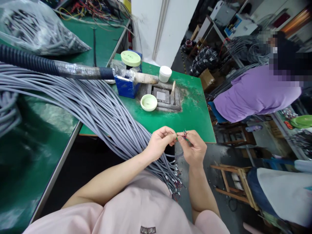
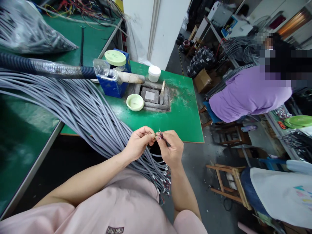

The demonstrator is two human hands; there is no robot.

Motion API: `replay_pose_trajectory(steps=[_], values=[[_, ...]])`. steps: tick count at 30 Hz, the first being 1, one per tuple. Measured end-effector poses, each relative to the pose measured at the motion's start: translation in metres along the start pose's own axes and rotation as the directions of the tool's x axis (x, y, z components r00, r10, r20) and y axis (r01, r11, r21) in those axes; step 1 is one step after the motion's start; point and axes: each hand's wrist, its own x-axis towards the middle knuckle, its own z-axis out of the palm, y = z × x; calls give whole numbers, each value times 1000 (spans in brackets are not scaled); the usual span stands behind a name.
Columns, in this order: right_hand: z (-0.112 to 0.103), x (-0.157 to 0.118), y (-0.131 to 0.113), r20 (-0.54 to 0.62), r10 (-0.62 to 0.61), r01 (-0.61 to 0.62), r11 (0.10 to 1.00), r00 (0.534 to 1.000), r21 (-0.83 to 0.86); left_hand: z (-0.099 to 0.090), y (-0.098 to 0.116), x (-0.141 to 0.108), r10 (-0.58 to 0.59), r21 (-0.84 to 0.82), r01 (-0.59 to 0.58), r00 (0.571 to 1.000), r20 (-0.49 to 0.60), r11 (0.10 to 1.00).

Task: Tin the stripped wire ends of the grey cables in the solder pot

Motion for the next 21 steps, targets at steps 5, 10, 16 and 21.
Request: replay_pose_trajectory(steps=[5,10,16,21], values=[[-1,14,6,29,43,-43,999,999,8,-15,12,1,141,182,-127,988,-63,975],[2,49,14,68,106,-108,994,992,21,-46,41,0,495,530,-377,864,-96,760],[32,109,20,245,65,-49,996,967,-70,-78,44,4,693,832,-487,696,185,267],[72,144,33,450,94,-2,979,888,-202,-87,35,8,632,847,-527,680,371,70]])
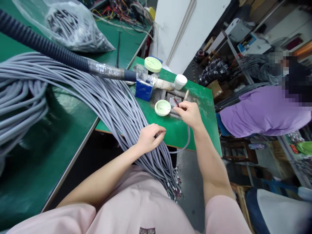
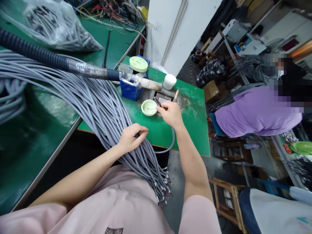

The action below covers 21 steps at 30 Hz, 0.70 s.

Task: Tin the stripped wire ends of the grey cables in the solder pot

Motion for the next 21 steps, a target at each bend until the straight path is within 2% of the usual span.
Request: replay_pose_trajectory(steps=[6,15,21], values=[[30,33,12,156,84,-58,985,984,-165,-1,0,0,-5,-9,5,1000,-11,1000],[49,46,12,226,139,-64,948,964,-310,-1,-1,0,-62,-41,62,998,10,997],[55,48,12,255,145,-12,888,956,-460,0,-2,-2,-61,-68,61,998,1,996]])
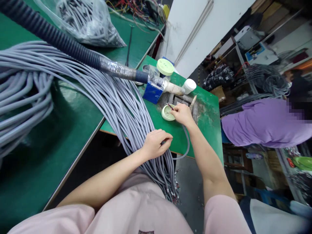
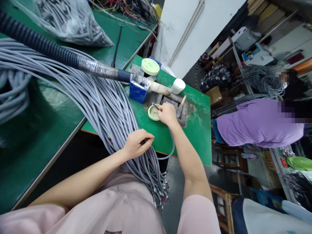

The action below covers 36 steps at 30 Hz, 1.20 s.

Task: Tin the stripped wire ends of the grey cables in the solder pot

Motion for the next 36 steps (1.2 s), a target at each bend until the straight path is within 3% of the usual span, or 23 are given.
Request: replay_pose_trajectory(steps=[7,12,17,25,36], values=[[3,-2,-2,-34,-29,25,993,999,-112,0,0,0,31,20,-30,999,-17,999],[-12,-7,8,-106,-14,16,1000,994,18,-1,1,0,7,8,-7,1000,-8,1000],[-29,-8,40,-235,137,-103,983,962,151,-1,0,0,-4,-9,4,1000,-2,1000],[-16,3,69,-183,370,-350,927,911,131,-1,-1,-1,11,-18,-11,1000,-15,1000],[-7,23,77,-143,419,-416,908,897,49,-1,0,0,-10,-16,10,1000,-12,1000]])
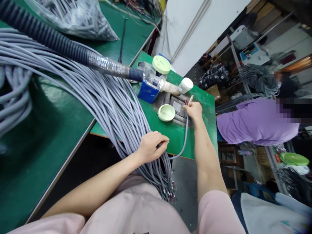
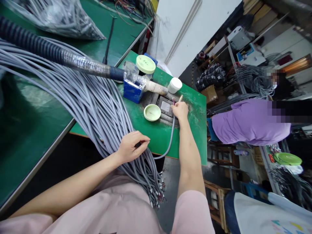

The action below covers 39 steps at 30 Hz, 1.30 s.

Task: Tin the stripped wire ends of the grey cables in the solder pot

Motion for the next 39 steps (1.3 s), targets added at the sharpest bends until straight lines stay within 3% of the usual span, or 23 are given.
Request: replay_pose_trajectory(steps=[14,19,23,29,32,39], values=[[16,12,1,46,17,-16,999,999,-28,0,0,1,25,-30,-25,1000,-14,999],[5,6,-1,1,-4,4,1000,1000,30,-1,-1,0,30,-27,-31,999,-20,999],[-19,-20,3,-102,-109,133,952,989,274,0,-2,0,30,-32,-31,999,-30,999],[-48,-88,11,-174,-204,268,741,963,615,0,-2,1,39,-12,-39,999,-35,999],[-52,-118,14,-198,-208,287,663,958,692,0,-1,1,52,4,-52,998,-39,999],[-52,-156,21,-205,-202,286,601,958,746,0,1,2,62,48,-60,997,-42,997]])
